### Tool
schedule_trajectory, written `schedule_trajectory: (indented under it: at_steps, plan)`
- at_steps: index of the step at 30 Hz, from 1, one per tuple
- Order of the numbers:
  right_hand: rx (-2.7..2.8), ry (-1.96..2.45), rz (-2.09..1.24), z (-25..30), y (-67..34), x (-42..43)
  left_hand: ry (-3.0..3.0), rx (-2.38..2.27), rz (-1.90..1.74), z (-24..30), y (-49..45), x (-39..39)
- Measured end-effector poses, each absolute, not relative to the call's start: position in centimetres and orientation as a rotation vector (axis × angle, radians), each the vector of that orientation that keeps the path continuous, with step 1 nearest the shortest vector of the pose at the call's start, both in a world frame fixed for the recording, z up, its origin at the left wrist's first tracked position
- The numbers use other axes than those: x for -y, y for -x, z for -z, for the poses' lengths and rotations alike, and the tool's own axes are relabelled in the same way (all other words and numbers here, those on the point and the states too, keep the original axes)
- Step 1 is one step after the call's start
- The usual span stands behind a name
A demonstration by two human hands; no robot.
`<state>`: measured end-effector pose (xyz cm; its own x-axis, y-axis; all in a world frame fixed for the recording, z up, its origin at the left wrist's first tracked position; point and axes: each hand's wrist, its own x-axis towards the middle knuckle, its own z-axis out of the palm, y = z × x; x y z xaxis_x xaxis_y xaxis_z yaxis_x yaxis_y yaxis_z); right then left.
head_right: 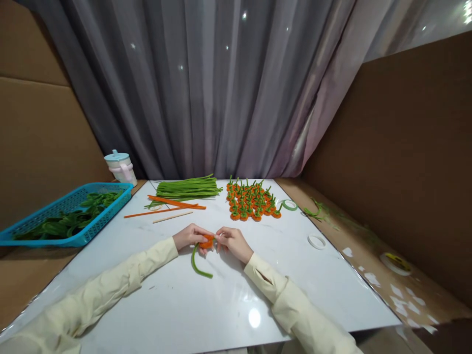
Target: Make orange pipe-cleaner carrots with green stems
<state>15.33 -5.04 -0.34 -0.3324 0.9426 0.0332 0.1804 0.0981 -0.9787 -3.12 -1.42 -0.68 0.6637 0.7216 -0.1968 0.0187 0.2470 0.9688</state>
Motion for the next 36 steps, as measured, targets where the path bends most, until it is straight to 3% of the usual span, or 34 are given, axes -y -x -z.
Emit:
schedule_trajectory:
  at_steps: [9, 21, 36]
  plan:
    - [1.506, 1.098, -1.520, -0.7, -15.6, 4.9, -1.256, -0.819, -0.675, 1.2, 2.8, 1.0]
    - [1.428, 1.041, -1.593, -0.4, -16.0, 4.6, -1.420, -0.891, -0.581, 0.8, 3.9, 0.5]
    - [1.575, 1.001, -1.740, -0.7, -15.2, 5.4, -2.443, -0.924, -0.486, -1.7, 3.0, 3.2]
